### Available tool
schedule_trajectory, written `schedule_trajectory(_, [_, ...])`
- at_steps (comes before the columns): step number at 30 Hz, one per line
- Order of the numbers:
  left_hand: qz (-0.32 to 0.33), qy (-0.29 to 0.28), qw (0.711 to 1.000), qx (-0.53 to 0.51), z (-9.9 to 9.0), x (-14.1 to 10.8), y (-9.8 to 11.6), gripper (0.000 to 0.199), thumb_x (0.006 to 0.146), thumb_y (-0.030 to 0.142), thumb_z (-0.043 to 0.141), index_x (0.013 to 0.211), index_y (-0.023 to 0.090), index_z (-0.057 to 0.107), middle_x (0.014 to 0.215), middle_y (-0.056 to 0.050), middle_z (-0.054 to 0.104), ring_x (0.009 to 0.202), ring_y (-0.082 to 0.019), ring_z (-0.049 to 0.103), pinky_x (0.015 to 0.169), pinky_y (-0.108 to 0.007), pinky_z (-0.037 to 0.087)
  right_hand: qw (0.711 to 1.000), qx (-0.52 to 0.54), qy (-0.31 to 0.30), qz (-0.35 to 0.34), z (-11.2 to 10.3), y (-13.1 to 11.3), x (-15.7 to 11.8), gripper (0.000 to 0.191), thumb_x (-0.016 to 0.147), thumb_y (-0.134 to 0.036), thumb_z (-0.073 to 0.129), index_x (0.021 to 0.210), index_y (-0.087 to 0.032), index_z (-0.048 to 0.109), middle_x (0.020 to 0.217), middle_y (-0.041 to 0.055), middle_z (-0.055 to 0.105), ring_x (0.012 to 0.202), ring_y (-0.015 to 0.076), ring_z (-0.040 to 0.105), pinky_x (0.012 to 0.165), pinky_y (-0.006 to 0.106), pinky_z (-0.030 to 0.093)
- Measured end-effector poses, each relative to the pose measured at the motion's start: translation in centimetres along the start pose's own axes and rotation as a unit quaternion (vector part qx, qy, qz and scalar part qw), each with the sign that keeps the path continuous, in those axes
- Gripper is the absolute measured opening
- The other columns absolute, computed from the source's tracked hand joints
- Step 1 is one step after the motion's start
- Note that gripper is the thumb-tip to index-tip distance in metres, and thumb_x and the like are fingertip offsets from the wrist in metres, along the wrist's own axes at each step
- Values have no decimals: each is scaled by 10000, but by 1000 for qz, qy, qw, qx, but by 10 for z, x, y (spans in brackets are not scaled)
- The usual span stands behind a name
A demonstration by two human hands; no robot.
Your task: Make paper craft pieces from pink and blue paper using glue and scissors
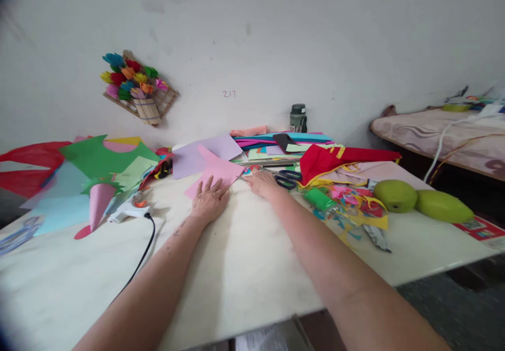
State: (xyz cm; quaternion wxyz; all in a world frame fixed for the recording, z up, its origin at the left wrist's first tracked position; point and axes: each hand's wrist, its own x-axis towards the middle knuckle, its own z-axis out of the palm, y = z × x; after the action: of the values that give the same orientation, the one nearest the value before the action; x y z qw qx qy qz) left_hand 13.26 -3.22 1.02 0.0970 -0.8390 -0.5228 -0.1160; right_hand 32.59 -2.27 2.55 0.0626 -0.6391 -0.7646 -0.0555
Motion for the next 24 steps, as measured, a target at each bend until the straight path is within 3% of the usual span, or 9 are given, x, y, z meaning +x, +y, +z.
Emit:
schedule_trajectory(14, [-1, -5, 1000, 11, 2, 0, 0, 495, 841, 454, 165, 1193, 298, 476, 1355, 24, 343, 1295, -229, 120, 1038, -459, 51, 999, 5, -15, 41, -2, 1, 4, 362, 852, -363, 308, 1159, -359, 500, 1115, 77, 488, 944, 225, 519, 749, 342, 396])
schedule_trajectory(24, [-3, 1, 1000, 10, -1, -1, 2, 502, 831, 482, 183, 1191, 289, 475, 1366, 18, 325, 1298, -215, 116, 1043, -433, 35, 997, -15, -24, 67, -6, -5, 5, 363, 858, -316, 289, 1104, -280, 553, 1076, 118, 503, 897, 232, 547, 721, 338, 404])
